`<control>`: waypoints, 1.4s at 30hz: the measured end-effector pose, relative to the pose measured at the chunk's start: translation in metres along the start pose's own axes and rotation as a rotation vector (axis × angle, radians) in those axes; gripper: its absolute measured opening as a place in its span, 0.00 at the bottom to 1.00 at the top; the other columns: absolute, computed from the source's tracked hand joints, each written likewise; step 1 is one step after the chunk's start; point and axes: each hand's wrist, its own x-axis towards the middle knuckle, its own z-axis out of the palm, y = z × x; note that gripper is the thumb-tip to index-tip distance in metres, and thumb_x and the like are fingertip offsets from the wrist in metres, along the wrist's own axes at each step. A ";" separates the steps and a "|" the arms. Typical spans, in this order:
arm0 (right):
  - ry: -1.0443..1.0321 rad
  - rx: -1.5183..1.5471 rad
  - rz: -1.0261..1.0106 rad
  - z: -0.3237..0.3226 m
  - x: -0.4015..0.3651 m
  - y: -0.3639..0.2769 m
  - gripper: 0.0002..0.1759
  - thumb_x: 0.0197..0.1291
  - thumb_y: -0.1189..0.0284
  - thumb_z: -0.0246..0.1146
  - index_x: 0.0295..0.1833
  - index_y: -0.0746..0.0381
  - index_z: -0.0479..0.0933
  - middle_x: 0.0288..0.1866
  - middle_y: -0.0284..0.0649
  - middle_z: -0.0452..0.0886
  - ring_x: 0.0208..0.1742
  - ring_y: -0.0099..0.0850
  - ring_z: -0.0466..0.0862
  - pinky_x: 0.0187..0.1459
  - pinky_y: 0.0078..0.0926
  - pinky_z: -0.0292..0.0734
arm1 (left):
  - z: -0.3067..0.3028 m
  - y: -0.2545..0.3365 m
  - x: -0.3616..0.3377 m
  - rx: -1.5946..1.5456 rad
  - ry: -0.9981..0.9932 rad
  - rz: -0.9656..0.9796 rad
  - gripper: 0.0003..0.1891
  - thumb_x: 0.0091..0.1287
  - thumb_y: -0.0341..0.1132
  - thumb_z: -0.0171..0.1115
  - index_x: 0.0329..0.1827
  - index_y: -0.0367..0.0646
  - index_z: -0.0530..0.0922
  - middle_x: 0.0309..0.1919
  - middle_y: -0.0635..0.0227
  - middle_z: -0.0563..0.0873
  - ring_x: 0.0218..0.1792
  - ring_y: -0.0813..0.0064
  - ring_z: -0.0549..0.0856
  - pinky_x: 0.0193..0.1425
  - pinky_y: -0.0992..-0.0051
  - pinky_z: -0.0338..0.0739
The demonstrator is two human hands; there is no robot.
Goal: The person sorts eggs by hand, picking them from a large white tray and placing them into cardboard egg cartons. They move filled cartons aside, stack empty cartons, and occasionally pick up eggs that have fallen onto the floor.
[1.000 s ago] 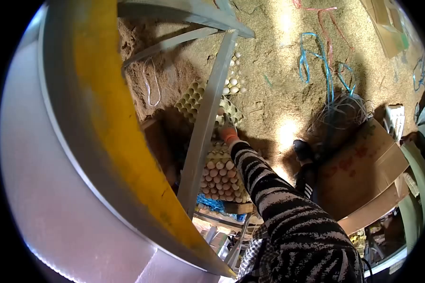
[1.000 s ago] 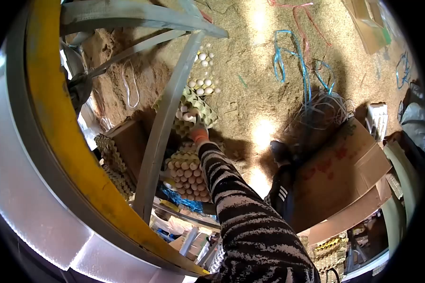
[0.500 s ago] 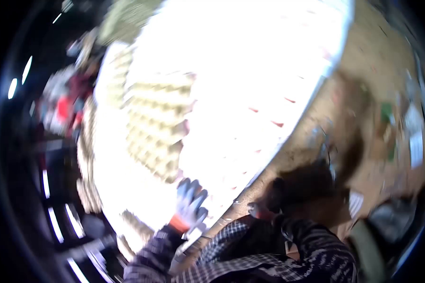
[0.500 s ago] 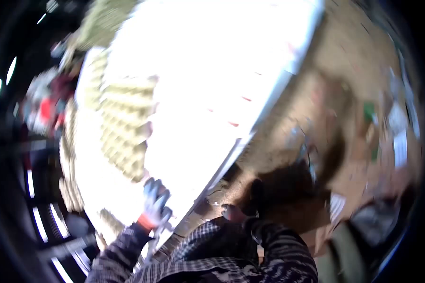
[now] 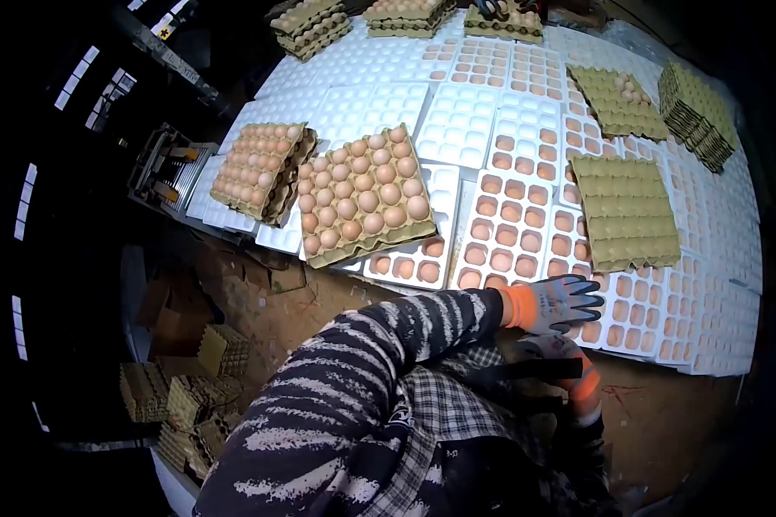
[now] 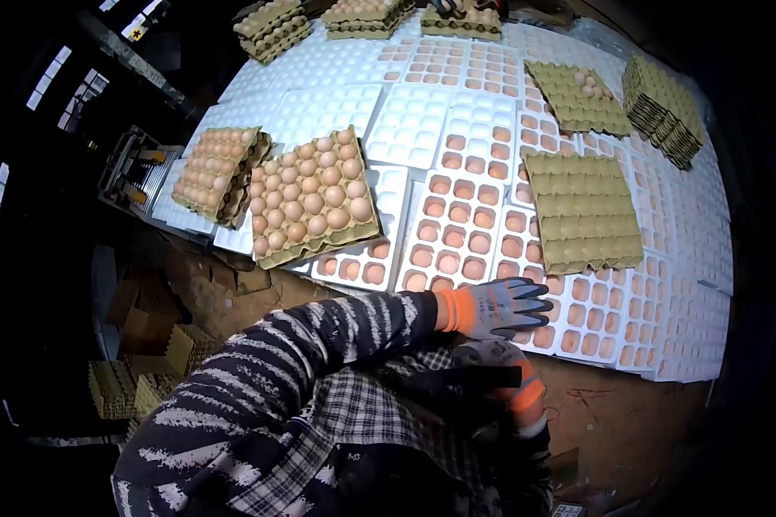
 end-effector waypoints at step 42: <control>-0.144 -0.802 -0.010 0.207 0.464 -0.230 0.11 0.67 0.64 0.60 0.51 0.48 0.83 0.59 0.45 0.76 0.49 0.40 0.82 0.35 0.41 0.82 | -0.293 -0.052 -0.448 0.444 0.274 -1.226 0.29 0.54 0.47 0.78 0.62 0.58 0.82 0.72 0.60 0.73 0.59 0.55 0.80 0.61 0.60 0.80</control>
